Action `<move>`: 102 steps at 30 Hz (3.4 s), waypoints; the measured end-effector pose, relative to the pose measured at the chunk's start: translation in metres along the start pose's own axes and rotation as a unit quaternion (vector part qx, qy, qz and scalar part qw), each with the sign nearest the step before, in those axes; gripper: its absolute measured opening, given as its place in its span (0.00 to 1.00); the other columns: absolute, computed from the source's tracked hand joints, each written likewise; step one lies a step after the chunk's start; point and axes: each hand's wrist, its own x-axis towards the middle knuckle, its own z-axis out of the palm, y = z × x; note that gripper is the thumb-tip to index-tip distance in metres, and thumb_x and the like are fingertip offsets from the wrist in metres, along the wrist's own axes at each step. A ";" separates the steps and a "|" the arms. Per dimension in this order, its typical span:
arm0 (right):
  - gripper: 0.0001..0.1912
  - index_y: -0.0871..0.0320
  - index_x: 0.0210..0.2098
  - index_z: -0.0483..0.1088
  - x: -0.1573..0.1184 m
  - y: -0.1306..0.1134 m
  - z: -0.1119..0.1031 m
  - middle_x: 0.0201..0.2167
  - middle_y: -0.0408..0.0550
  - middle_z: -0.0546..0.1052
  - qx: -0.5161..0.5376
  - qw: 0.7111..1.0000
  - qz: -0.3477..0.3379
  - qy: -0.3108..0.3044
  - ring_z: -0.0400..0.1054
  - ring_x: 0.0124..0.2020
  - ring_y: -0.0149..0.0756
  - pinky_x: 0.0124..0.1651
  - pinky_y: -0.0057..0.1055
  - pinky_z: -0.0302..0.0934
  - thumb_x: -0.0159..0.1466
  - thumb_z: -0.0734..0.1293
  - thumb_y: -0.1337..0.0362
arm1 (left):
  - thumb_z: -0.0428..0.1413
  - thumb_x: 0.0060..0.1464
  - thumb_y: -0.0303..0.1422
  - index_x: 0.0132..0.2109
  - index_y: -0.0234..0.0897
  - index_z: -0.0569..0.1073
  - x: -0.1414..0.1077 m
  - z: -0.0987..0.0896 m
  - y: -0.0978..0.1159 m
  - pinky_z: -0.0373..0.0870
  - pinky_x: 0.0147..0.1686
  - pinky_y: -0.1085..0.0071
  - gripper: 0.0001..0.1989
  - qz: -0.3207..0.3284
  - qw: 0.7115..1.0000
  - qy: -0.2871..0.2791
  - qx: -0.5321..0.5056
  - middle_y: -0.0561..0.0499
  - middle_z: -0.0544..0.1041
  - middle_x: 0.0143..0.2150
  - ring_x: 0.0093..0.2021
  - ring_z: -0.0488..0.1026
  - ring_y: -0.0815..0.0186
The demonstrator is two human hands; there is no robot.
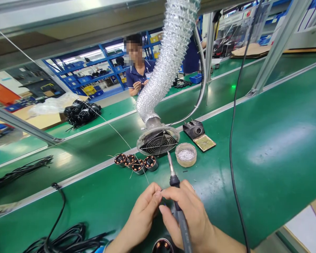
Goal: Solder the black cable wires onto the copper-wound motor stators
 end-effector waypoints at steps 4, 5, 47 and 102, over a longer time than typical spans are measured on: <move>0.18 0.54 0.51 0.64 0.018 0.012 -0.011 0.33 0.45 0.75 0.041 0.988 -0.065 -0.131 0.65 0.32 0.36 0.37 0.34 0.63 0.65 0.61 0.76 | 0.46 0.67 0.46 0.36 0.38 0.67 -0.003 -0.001 0.007 0.62 0.39 0.68 0.17 0.025 0.996 -0.034 0.082 0.51 0.72 0.35 0.37 0.66 0.63; 0.17 0.54 0.51 0.65 0.022 0.016 -0.013 0.31 0.43 0.74 0.056 0.983 -0.068 -0.161 0.64 0.31 0.35 0.36 0.33 0.61 0.65 0.61 0.76 | 0.45 0.67 0.45 0.38 0.38 0.68 -0.004 -0.001 0.009 0.63 0.41 0.68 0.17 0.026 0.995 -0.043 0.090 0.50 0.73 0.37 0.39 0.68 0.62; 0.07 0.55 0.38 0.72 0.010 0.033 -0.053 0.26 0.40 0.75 0.113 0.988 0.107 -0.005 0.67 0.25 0.29 0.27 0.26 0.60 0.61 0.63 0.68 | 0.54 0.53 0.41 0.28 0.37 0.66 0.014 0.013 0.005 0.46 0.22 0.74 0.13 -0.095 0.990 0.069 -0.076 0.61 0.55 0.20 0.22 0.47 0.72; 0.17 0.54 0.49 0.71 0.012 0.026 -0.048 0.26 0.46 0.72 0.081 0.996 -0.001 0.022 0.63 0.22 0.35 0.25 0.34 0.59 0.61 0.62 0.71 | 0.57 0.55 0.45 0.28 0.37 0.67 0.008 0.015 0.010 0.46 0.22 0.74 0.17 -0.122 0.988 0.073 -0.053 0.60 0.56 0.21 0.22 0.49 0.72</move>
